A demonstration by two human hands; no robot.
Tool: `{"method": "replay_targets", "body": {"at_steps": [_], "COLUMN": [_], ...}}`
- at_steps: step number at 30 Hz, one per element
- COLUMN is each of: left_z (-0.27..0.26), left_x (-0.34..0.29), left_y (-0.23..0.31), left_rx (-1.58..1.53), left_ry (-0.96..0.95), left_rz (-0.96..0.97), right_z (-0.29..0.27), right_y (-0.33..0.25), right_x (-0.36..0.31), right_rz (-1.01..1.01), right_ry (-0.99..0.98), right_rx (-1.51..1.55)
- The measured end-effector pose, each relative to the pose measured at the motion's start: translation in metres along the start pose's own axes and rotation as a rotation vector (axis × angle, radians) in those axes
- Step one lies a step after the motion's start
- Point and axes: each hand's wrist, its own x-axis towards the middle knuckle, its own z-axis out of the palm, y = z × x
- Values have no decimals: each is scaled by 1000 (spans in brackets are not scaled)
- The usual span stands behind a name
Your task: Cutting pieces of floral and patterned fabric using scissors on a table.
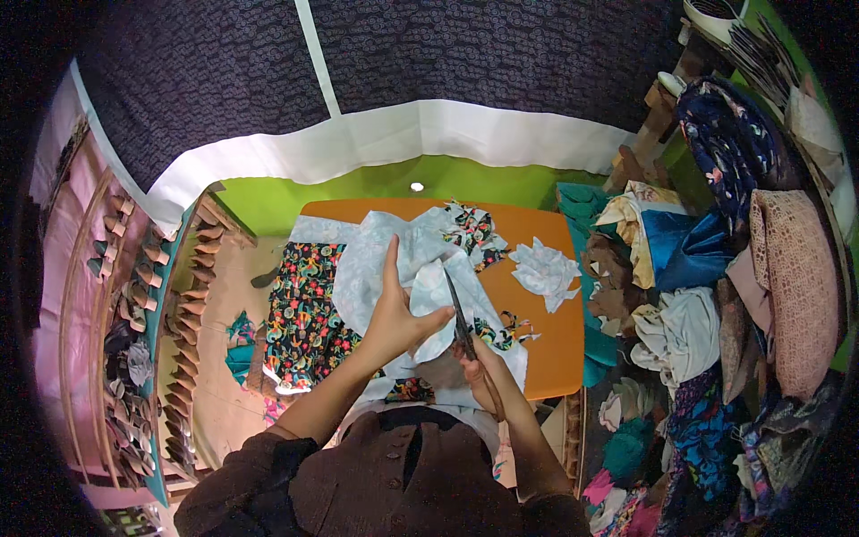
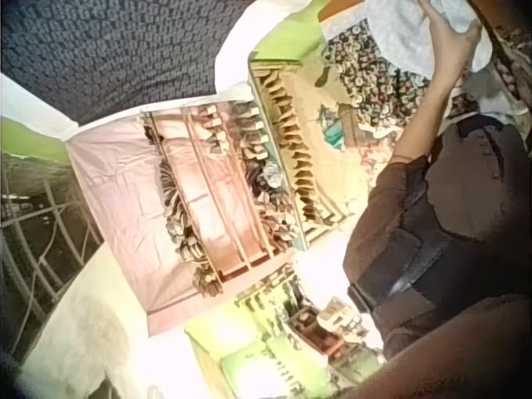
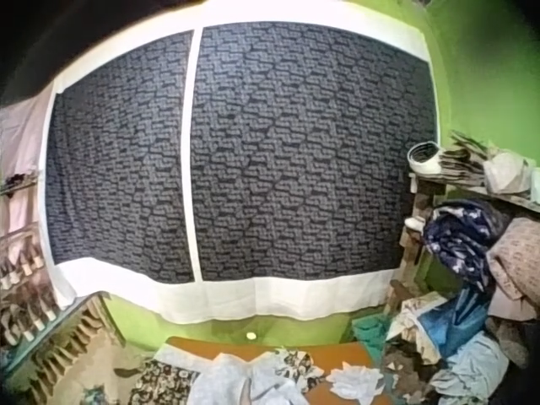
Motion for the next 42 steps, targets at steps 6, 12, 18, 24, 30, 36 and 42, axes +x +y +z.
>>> {"method": "replay_targets", "body": {"at_steps": [6,12,18,24,30,36,42], "left_z": [-5,-3,-7,-5,-7,-2,-4], "left_x": [1,1,0,-2,1,5,5], "left_y": [-3,-3,13,22,32,-15,-11], "left_rx": [62,104,230,217,310,33,65], "left_ry": [19,-21,-94,-179,-244,-84,-46], "left_rz": [43,62,-66,-177,-298,121,-27], "right_z": [-6,-6,-13,-11,-15,-17,-11], "right_y": [-5,4,6,10,5,6,6], "right_x": [-1,4,-1,1,-2,-2,0], "right_rz": [68,-38,58,-33,-43,-97,-85], "right_ry": [-34,-59,-78,-68,-17,7,11], "right_rx": [-83,-23,-37,12,-124,-237,-298]}}
